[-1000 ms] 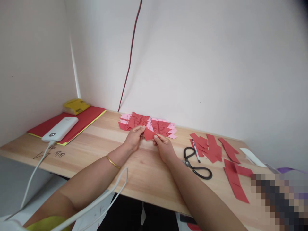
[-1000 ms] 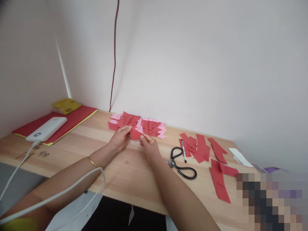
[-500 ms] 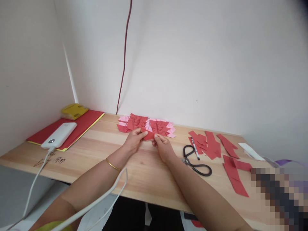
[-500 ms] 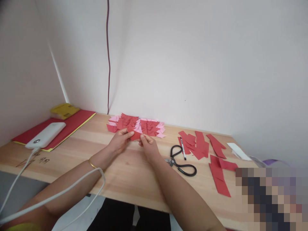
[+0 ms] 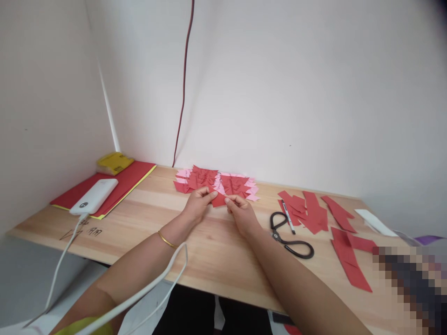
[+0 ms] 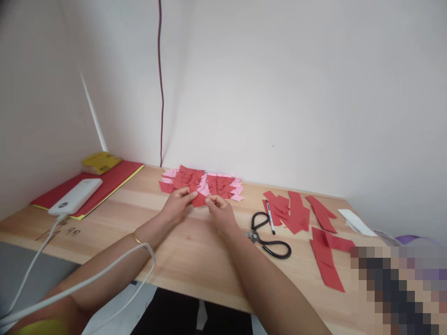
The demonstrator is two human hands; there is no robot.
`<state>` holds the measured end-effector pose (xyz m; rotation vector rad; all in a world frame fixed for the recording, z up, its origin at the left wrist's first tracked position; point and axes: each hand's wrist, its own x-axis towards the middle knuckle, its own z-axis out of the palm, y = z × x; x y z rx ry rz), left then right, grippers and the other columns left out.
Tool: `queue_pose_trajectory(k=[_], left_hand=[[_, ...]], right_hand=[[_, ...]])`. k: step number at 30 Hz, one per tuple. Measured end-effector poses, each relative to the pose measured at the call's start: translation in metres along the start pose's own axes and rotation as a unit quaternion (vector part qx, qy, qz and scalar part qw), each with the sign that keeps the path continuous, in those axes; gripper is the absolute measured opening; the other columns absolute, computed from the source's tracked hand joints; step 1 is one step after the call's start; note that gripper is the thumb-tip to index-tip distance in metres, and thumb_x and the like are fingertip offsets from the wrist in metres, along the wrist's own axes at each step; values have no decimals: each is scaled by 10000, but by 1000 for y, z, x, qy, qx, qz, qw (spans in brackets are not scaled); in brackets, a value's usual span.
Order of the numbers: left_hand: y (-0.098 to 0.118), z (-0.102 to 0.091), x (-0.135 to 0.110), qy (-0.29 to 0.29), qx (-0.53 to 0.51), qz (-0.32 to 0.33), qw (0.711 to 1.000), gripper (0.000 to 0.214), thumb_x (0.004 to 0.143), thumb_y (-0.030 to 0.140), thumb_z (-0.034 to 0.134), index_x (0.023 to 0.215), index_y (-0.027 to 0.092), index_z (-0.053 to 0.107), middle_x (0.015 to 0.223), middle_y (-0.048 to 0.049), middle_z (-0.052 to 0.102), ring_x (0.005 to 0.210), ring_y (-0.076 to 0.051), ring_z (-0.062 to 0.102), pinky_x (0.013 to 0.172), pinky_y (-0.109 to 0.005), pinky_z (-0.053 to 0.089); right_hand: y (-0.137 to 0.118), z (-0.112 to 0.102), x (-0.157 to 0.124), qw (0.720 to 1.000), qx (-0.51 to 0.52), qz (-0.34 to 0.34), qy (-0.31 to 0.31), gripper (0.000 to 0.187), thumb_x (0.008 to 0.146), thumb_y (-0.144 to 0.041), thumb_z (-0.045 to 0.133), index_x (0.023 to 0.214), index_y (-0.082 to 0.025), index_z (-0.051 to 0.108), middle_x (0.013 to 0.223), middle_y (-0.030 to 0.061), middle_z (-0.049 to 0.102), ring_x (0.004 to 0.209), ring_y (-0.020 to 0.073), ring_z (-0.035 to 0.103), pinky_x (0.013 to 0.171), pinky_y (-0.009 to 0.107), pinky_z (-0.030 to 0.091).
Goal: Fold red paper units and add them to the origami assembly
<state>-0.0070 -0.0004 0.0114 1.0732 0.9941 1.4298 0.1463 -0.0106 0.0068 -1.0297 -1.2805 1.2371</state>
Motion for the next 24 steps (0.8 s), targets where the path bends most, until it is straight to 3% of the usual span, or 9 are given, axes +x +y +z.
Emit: queue_pose_trajectory(k=[7,24], left_hand=[[8,-4,3,33,-2,31,999,228,640,309,729,618,145,573,566,39,506,556,-73,433,574,-210,344],[13,-8,7,79,-85,11,993,341,589,362,765,529,141,512,488,52,436,488,-56,379,511,-195,308]], right_hand=[[-2,-1,-1,1000,-11,0,-11,292,711,-451,635,785,-168,638,551,-51,435,556,98,364,561,242,292],[6,-3,0,998,-43,-19,-53,216,744,-400,612,726,-185,605,602,-30,467,568,104,370,556,241,298]])
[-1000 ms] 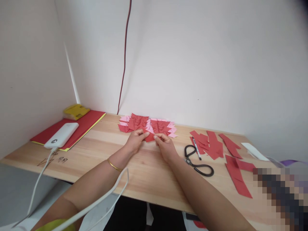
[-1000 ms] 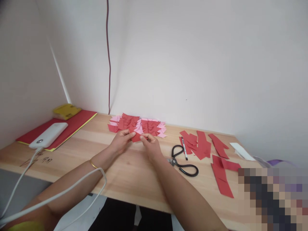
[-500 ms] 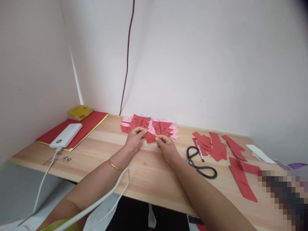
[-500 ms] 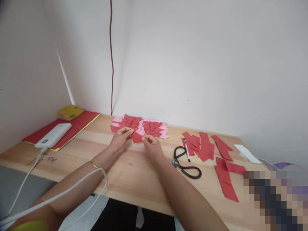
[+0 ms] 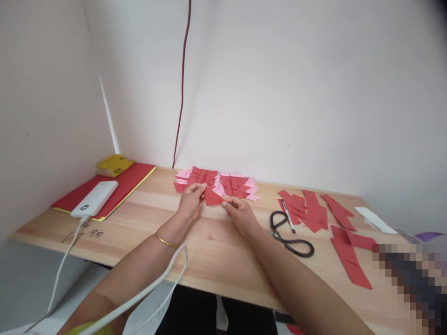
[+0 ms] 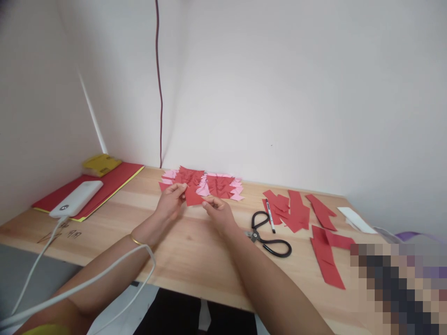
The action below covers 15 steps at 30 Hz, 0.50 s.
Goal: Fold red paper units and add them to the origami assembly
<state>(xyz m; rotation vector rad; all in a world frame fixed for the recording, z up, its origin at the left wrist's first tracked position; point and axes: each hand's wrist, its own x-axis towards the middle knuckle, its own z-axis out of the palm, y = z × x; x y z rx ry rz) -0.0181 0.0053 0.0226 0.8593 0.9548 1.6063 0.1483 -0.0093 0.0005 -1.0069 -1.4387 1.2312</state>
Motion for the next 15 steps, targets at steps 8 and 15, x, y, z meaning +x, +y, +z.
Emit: queue_pose_trajectory(k=[8,15], left_hand=[[2,2,0,-33,-61,-51,996,315,584,333,782,573,137,536,500,46,480,465,-50,391,495,-194,317],[0,5,-10,-141,5,-76,987,270,607,311,782,741,134,628,680,-12,622,633,-114,550,633,-244,425]], right_hand=[[-2,1,-1,999,44,3,-3,231,737,-392,625,659,-183,565,588,-39,468,572,98,379,576,242,299],[5,-2,5,996,75,37,42,252,707,-424,646,689,-188,561,534,-58,456,520,90,370,546,242,281]])
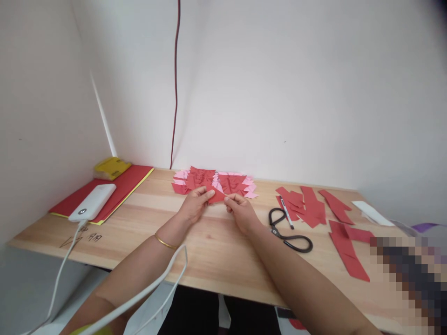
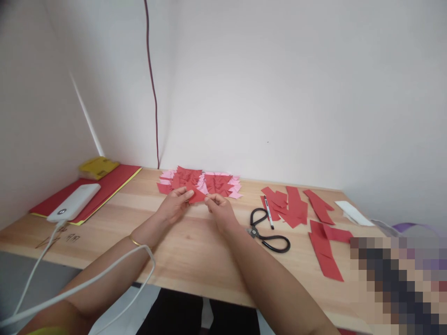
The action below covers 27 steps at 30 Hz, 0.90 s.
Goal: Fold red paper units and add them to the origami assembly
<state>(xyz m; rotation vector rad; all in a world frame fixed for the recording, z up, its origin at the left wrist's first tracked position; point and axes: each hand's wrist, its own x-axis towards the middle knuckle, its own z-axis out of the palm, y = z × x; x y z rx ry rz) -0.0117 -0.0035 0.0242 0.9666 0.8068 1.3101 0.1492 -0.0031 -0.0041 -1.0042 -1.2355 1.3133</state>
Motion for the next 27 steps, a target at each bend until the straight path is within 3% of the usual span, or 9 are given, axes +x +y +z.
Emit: queue_pose_trajectory(k=[7,13,18,27], left_hand=[[-10,-3,0,2,91,31,995,201,630,285,756,707,138,643,707,-12,647,661,-118,554,680,-257,427],[-11,3,-4,-9,149,52,987,190,638,304,749,674,133,674,665,-17,634,644,-117,538,672,-250,412],[-13,3,-3,29,90,46,995,199,612,315,762,618,145,657,611,2,614,594,-104,516,638,-237,407],[-8,3,-2,29,0,9,1000,228,619,321,768,666,120,670,661,-31,671,608,-115,569,647,-247,440]], right_hand=[[-1,2,-2,999,-6,-47,-13,238,709,-388,653,845,-195,628,742,-14,596,664,117,495,651,253,380],[-2,1,-3,993,-43,-101,-49,193,736,-369,630,817,-196,657,837,24,650,791,160,558,761,291,417],[-6,1,-4,991,-69,-99,-52,208,750,-390,612,808,-193,645,810,17,641,780,159,552,753,284,420],[-3,1,-2,998,-1,-48,-41,245,727,-414,657,789,-180,620,717,-14,583,644,107,475,641,246,370]])
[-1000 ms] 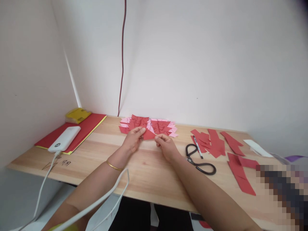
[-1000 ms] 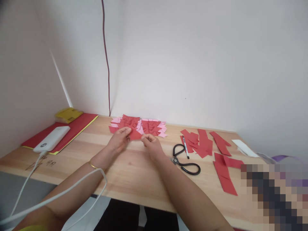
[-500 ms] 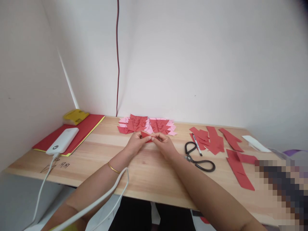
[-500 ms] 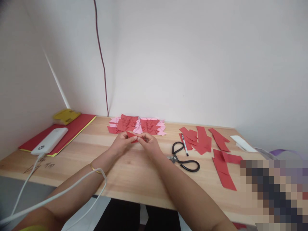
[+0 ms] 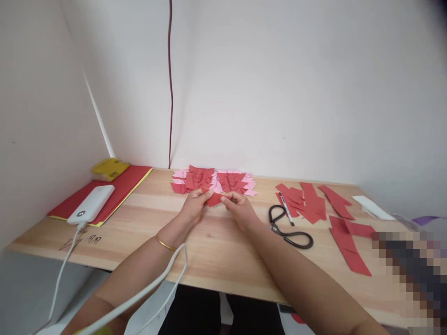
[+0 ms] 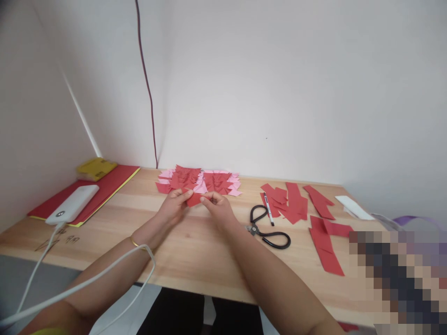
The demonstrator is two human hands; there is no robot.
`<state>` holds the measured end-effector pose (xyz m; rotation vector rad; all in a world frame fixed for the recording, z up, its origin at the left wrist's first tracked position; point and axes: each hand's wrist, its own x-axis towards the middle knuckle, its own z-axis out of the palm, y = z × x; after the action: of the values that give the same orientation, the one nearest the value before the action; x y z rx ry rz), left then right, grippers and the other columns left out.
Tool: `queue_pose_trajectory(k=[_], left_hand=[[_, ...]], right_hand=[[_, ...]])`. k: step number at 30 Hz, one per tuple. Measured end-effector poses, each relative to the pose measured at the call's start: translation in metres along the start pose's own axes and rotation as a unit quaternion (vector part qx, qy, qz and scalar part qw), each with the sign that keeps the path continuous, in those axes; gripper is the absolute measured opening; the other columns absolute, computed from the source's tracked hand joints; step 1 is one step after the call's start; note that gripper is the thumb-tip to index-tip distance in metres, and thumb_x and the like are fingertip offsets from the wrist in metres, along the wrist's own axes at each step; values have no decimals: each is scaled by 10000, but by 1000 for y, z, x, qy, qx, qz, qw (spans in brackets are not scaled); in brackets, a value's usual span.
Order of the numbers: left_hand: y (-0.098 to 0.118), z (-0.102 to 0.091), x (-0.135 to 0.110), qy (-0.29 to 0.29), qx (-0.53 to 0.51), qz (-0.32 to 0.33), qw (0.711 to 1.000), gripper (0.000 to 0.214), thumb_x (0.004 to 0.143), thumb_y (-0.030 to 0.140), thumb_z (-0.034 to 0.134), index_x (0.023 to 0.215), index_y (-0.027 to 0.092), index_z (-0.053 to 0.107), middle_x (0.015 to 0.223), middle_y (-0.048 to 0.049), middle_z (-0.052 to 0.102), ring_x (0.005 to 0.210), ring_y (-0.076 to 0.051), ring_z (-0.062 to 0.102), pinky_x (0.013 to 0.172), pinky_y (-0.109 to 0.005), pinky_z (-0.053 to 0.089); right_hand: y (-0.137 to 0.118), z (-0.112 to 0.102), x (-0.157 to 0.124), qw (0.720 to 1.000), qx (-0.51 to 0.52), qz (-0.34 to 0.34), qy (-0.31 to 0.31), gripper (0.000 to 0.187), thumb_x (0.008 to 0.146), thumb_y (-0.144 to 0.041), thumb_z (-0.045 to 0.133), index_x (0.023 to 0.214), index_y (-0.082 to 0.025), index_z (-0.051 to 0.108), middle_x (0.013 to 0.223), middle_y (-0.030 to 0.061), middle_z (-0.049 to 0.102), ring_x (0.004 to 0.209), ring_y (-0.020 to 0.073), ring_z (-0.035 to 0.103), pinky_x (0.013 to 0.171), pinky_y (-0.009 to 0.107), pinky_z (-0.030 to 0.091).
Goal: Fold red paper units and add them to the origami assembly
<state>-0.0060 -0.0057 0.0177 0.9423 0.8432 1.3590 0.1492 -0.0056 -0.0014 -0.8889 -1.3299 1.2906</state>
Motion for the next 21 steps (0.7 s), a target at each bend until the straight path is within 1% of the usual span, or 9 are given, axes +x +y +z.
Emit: queue_pose_trajectory(k=[4,9,12,16,19,21], left_hand=[[7,2,1,32,-43,-4,999,231,581,282,796,673,116,664,694,-34,688,629,-113,591,663,-243,456],[11,-2,6,46,-86,4,995,230,582,245,797,719,126,656,753,-40,703,707,-135,632,738,-270,480],[11,-4,8,62,-100,12,993,220,579,219,798,711,126,649,752,-37,703,717,-131,636,763,-274,479],[8,-3,6,49,-84,8,995,220,586,240,797,703,127,650,751,-39,699,700,-132,630,744,-281,476],[3,-1,3,32,-53,-2,998,236,580,267,801,696,120,657,731,-36,689,662,-119,606,700,-263,464],[-1,0,2,19,-38,-6,999,239,581,276,799,688,118,656,714,-30,680,645,-112,588,683,-256,455]], right_hand=[[0,0,1,999,-8,24,27,275,724,-449,647,735,-183,577,577,-54,472,556,93,396,570,238,319],[0,-2,2,999,-1,13,46,274,732,-449,629,710,-194,532,567,-56,451,561,96,391,570,237,312],[-1,-1,2,998,19,19,52,283,740,-453,621,703,-194,513,590,-51,455,565,92,396,576,238,321],[-6,3,0,998,42,27,28,305,739,-485,618,744,-194,527,617,-48,470,563,88,403,574,238,333],[-9,4,-2,999,24,24,11,302,714,-466,650,811,-191,572,598,-52,469,570,92,407,570,235,327],[-8,3,-2,1000,6,20,11,289,709,-451,656,796,-185,586,585,-52,466,569,93,395,563,235,316]])
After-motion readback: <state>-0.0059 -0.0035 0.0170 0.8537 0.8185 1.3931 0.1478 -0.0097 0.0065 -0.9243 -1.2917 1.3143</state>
